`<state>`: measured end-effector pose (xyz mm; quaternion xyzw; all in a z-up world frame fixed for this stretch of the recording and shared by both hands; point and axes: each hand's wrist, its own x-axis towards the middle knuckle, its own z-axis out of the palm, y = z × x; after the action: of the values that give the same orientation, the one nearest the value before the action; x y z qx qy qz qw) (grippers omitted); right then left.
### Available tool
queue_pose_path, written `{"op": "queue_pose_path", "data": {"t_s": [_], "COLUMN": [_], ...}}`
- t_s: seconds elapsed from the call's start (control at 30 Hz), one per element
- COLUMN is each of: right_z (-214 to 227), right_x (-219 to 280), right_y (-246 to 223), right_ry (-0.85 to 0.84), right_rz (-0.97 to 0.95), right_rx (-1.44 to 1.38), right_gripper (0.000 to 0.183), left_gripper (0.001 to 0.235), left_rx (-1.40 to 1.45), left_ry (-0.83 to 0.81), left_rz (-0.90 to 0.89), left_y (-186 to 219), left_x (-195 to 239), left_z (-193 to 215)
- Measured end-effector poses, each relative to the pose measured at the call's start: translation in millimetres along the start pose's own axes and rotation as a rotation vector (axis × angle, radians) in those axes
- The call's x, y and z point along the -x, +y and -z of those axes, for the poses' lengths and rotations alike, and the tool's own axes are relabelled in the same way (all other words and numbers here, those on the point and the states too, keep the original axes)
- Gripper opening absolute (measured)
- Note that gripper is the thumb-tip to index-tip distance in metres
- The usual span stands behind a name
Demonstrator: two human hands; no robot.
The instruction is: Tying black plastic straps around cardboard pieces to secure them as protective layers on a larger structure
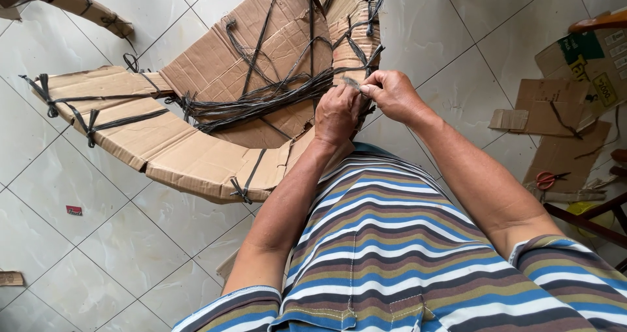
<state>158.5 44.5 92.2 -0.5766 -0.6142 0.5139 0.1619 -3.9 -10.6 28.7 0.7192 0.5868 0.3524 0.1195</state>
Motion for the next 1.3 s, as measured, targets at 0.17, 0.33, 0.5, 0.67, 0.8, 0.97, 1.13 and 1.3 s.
{"op": "queue_pose_path", "data": {"t_s": [0.17, 0.33, 0.5, 0.67, 0.8, 0.97, 1.13, 1.3], "right_z": [-1.9, -3.2, -7.7, 24.7, 48.9, 31.1, -4.4, -42.7], "right_x": [-0.3, 7.8, 18.9, 28.7, 40.5, 39.7, 20.5, 3.9], "right_y": [20.0, 38.6, 37.1, 51.9, 46.1, -15.2, -56.3, -57.5], "right_ry": [0.110, 0.213, 0.253, 0.225, 0.318, 0.296, 0.195, 0.027], "right_rz": [0.123, 0.190, 0.165, 0.147, 0.138, 0.225, 0.341, 0.318], "right_rx": [0.228, 0.389, 0.329, 0.164, 0.055, -0.013, -0.069, 0.005], "right_gripper": [0.011, 0.021, 0.018, 0.010, 0.012, 0.010, 0.010, 0.010], "left_gripper": [0.014, 0.022, 0.011, 0.021, 0.021, 0.024, 0.016, 0.007], "left_rx": [-0.063, -0.162, -0.097, 0.000, -0.273, -0.461, -0.532, -0.594], "left_ry": [-0.036, -0.083, -0.155, -0.166, -0.081, -0.043, -0.044, 0.058], "left_rz": [-0.050, -0.176, -0.078, 0.227, 0.290, 0.478, 0.518, 0.531], "left_y": [-6.8, -26.6, -32.6, -51.5, -118.1, -186.1, -204.1, -209.2], "left_x": [-0.6, 12.4, 20.4, 56.9, 102.5, 155.8, 181.6, 182.8], "left_z": [5.7, 0.2, 0.5, 73.1, 168.2, 237.6, 224.2, 216.8]}}
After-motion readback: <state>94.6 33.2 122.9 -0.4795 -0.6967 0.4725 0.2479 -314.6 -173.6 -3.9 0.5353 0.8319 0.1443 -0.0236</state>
